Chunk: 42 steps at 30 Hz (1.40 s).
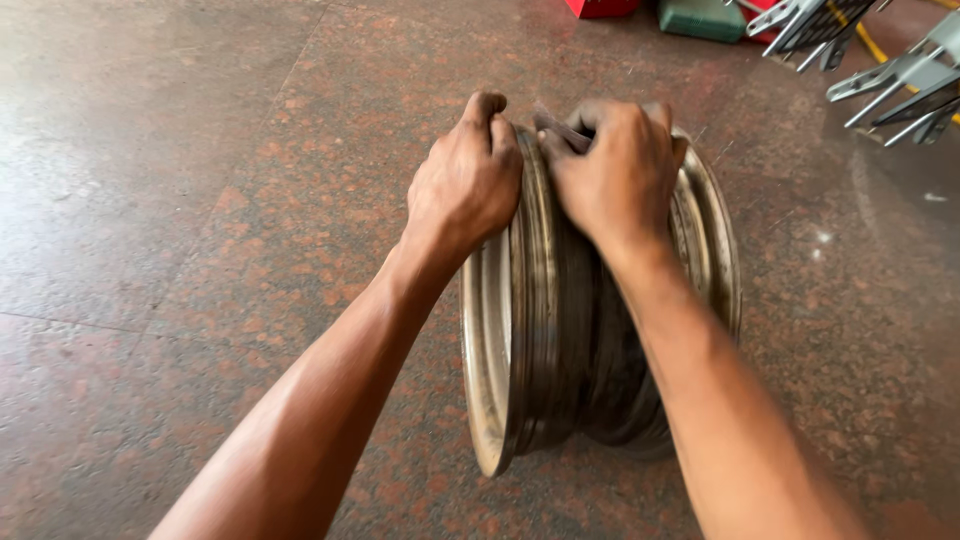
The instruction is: The person scrubs the outer edge of a metal wheel rim using a small abrasive pad. They rotate the rim by hand to access different sections and continue scrubbing the same area repeatedly.
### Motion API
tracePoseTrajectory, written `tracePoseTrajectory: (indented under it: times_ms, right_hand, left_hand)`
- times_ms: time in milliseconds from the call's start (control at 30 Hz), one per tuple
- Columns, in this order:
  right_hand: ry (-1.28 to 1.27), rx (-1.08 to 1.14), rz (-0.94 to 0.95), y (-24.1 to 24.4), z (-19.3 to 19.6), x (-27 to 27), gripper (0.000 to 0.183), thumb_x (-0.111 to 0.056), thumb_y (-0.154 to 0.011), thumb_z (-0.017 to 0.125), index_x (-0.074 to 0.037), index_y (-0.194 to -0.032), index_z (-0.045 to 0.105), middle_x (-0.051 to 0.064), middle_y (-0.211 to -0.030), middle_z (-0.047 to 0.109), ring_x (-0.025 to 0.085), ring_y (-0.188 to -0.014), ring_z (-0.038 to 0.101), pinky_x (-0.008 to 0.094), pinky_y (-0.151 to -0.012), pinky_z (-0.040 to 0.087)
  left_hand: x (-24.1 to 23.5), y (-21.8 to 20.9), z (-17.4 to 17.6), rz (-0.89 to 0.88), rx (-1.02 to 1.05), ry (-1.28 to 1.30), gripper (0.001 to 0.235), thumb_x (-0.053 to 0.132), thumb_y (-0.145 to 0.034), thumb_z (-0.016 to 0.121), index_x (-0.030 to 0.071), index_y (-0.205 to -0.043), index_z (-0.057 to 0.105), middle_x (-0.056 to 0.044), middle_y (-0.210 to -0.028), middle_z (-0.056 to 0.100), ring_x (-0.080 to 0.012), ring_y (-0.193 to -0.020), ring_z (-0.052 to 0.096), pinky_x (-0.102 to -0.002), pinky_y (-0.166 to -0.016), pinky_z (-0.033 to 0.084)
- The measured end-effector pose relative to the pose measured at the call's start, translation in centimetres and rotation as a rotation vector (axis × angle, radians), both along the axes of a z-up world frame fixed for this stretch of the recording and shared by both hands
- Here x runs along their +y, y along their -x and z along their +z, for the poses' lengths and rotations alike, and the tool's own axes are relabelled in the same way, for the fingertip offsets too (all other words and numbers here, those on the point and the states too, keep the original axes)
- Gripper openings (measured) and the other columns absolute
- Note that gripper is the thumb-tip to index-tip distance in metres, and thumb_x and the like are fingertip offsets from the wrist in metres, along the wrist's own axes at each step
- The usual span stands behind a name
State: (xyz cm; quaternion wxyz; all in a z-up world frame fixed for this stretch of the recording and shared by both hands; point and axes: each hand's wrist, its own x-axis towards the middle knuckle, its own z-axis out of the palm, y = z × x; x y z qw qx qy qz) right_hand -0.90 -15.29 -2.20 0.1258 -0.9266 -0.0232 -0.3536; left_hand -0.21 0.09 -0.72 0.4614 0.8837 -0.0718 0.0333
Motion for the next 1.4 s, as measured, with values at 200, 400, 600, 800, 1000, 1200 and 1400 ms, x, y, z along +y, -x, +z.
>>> tracePoseTrajectory:
  times_ms: [200, 400, 600, 800, 1000, 1200, 1400]
  right_hand:
    - [-0.226, -0.282, 0.004, 19.0, -7.7, 3.8, 0.016, -0.013, -0.094, 0.077, -0.007, -0.090, 0.062, 0.008, -0.084, 0.065, 0.024, -0.085, 0.064, 0.045, -0.097, 0.050]
    - [-0.471, -0.062, 0.154, 20.5, -7.2, 2.6, 0.013, -0.016, -0.095, 0.070, -0.005, -0.094, 0.064, 0.006, -0.094, 0.068, 0.016, -0.085, 0.070, 0.031, -0.072, 0.059]
    - [-0.425, -0.041, 0.181, 18.1, -4.6, 3.1, 0.015, -0.016, -0.098, 0.073, -0.004, -0.089, 0.069, 0.006, -0.080, 0.063, 0.016, -0.073, 0.062, 0.032, -0.064, 0.053]
    - [-0.107, -0.225, 0.097, 12.3, -3.7, 3.6, 0.020, -0.011, -0.092, 0.082, -0.006, -0.082, 0.065, 0.006, -0.077, 0.061, 0.024, -0.073, 0.056, 0.042, -0.082, 0.045]
    - [0.089, -0.130, 0.017, 4.1, 0.2, 2.7, 0.019, -0.010, -0.075, 0.088, -0.009, -0.076, 0.070, 0.010, -0.072, 0.066, 0.028, -0.075, 0.062, 0.048, -0.066, 0.045]
    - [-0.165, -0.195, 0.108, 13.3, -2.8, 4.0, 0.015, -0.002, -0.091, 0.082, -0.002, -0.089, 0.067, 0.012, -0.077, 0.065, 0.023, -0.067, 0.064, 0.032, -0.060, 0.051]
    - [-0.168, 0.005, 0.058, 2.6, 0.2, 2.3, 0.009, -0.002, -0.079, 0.079, -0.007, -0.083, 0.074, 0.011, -0.075, 0.069, 0.023, -0.067, 0.066, 0.039, -0.060, 0.050]
  left_hand:
    - [0.0, -1.0, -0.2, 0.011, 0.035, -0.021, 0.049, 0.033, -0.102, 0.030, 0.013, -0.143, 0.048, -0.023, -0.126, 0.068, -0.0456, -0.119, 0.063, -0.053, -0.104, 0.046]
    - [0.0, -1.0, -0.8, -0.019, -0.010, 0.017, 0.049, 0.033, -0.104, 0.029, 0.011, -0.144, 0.046, -0.024, -0.127, 0.068, -0.0446, -0.118, 0.065, -0.055, -0.100, 0.049]
    - [0.1, 0.0, 0.0, -0.021, 0.049, 0.003, 0.051, 0.032, -0.103, 0.025, 0.012, -0.146, 0.043, -0.024, -0.122, 0.070, -0.0442, -0.111, 0.069, -0.055, -0.098, 0.051]
    - [0.1, -0.2, -0.5, -0.026, 0.005, 0.015, 0.050, 0.031, -0.102, 0.026, 0.011, -0.144, 0.044, -0.025, -0.120, 0.070, -0.0452, -0.108, 0.070, -0.054, -0.093, 0.053]
    - [0.4, -0.6, -0.8, -0.027, -0.022, 0.004, 0.049, 0.032, -0.102, 0.029, 0.010, -0.142, 0.046, -0.025, -0.119, 0.071, -0.0459, -0.112, 0.068, -0.054, -0.098, 0.050]
    - [0.1, -0.7, -0.8, -0.018, -0.025, 0.023, 0.048, 0.031, -0.102, 0.028, 0.008, -0.141, 0.046, -0.025, -0.117, 0.072, -0.0451, -0.110, 0.069, -0.054, -0.097, 0.050]
    - [0.5, -0.7, -0.5, -0.012, -0.064, -0.014, 0.047, 0.033, -0.102, 0.031, 0.008, -0.138, 0.048, -0.027, -0.113, 0.073, -0.0452, -0.109, 0.068, -0.054, -0.097, 0.049]
